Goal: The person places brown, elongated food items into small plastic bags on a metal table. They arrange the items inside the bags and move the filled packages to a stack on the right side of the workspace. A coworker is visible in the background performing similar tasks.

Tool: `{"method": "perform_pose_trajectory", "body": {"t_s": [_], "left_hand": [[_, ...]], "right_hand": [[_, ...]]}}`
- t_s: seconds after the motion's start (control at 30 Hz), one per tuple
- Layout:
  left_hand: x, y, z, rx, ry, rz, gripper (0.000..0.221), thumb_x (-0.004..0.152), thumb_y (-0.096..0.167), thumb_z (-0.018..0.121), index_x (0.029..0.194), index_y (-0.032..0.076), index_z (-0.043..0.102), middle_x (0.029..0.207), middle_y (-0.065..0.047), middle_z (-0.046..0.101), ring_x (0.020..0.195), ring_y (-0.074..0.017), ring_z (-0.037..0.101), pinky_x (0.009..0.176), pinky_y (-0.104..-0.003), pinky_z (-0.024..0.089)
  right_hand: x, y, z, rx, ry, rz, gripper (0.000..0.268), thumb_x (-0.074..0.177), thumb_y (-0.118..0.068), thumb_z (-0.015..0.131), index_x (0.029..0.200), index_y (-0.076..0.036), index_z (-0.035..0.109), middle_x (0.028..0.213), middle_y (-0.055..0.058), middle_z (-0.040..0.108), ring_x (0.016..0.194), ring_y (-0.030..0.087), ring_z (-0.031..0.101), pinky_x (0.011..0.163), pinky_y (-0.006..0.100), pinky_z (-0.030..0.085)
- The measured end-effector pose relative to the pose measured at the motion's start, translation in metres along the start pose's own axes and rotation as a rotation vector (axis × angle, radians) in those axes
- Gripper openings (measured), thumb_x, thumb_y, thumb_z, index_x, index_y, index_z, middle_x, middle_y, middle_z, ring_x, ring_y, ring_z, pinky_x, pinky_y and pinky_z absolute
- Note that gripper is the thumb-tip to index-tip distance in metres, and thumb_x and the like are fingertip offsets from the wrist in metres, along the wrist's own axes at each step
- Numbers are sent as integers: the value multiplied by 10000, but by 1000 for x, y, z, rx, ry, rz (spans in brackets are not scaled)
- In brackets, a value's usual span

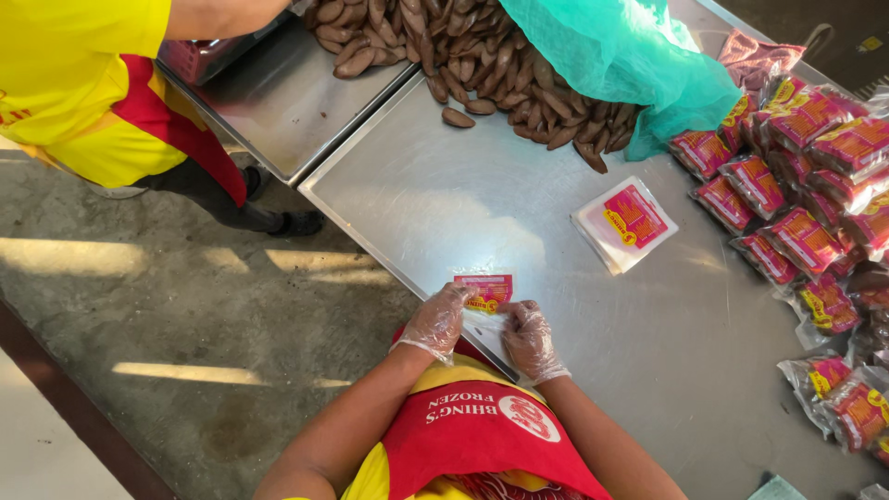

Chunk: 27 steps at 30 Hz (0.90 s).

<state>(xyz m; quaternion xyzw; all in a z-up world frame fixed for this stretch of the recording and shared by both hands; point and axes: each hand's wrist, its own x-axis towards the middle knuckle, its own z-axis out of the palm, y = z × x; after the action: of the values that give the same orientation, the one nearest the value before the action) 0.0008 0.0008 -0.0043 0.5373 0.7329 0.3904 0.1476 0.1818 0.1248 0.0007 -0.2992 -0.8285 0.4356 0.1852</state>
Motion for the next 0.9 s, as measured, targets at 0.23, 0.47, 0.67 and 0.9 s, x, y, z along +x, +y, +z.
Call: {"method": "perform_pose_trajectory", "body": {"t_s": [0.23, 0.47, 0.67, 0.9], "left_hand": [[13, -5, -15, -124, -127, -236, 171, 912, 142, 671, 1080, 140, 702, 1085, -93, 702, 999, -284, 703, 876, -392, 566], [31, -19, -30, -113, -238, -174, 126, 985, 200, 637, 1090, 165, 698, 1139, -85, 674, 975, -289, 700, 853, -399, 565], [44, -65, -75, -17, 7, 136, 283, 886, 48, 551, 1131, 86, 687, 1144, -139, 679, 1025, -329, 686, 896, -418, 568], [63, -146, -87, 82, -199, 136, 241, 948, 34, 527, 1123, 66, 690, 1138, -178, 671, 1036, -354, 664, 936, -470, 522]], "right_hand": [[5, 11, 7, -52, -21, 11, 317, 810, 94, 627, 1059, -80, 719, 1048, 118, 626, 841, 236, 657, 748, 349, 546], [25, 0, 23, -79, 49, 56, 260, 847, 59, 608, 1020, -93, 728, 1023, 146, 661, 889, 288, 676, 798, 377, 556], [63, -50, 64, -129, 139, 129, 290, 853, 54, 562, 1014, -114, 735, 1032, 155, 677, 885, 332, 688, 790, 417, 557], [121, -77, 111, -461, 239, 63, 195, 868, -52, 630, 961, -191, 729, 983, 136, 713, 823, 377, 693, 734, 491, 547]]}}
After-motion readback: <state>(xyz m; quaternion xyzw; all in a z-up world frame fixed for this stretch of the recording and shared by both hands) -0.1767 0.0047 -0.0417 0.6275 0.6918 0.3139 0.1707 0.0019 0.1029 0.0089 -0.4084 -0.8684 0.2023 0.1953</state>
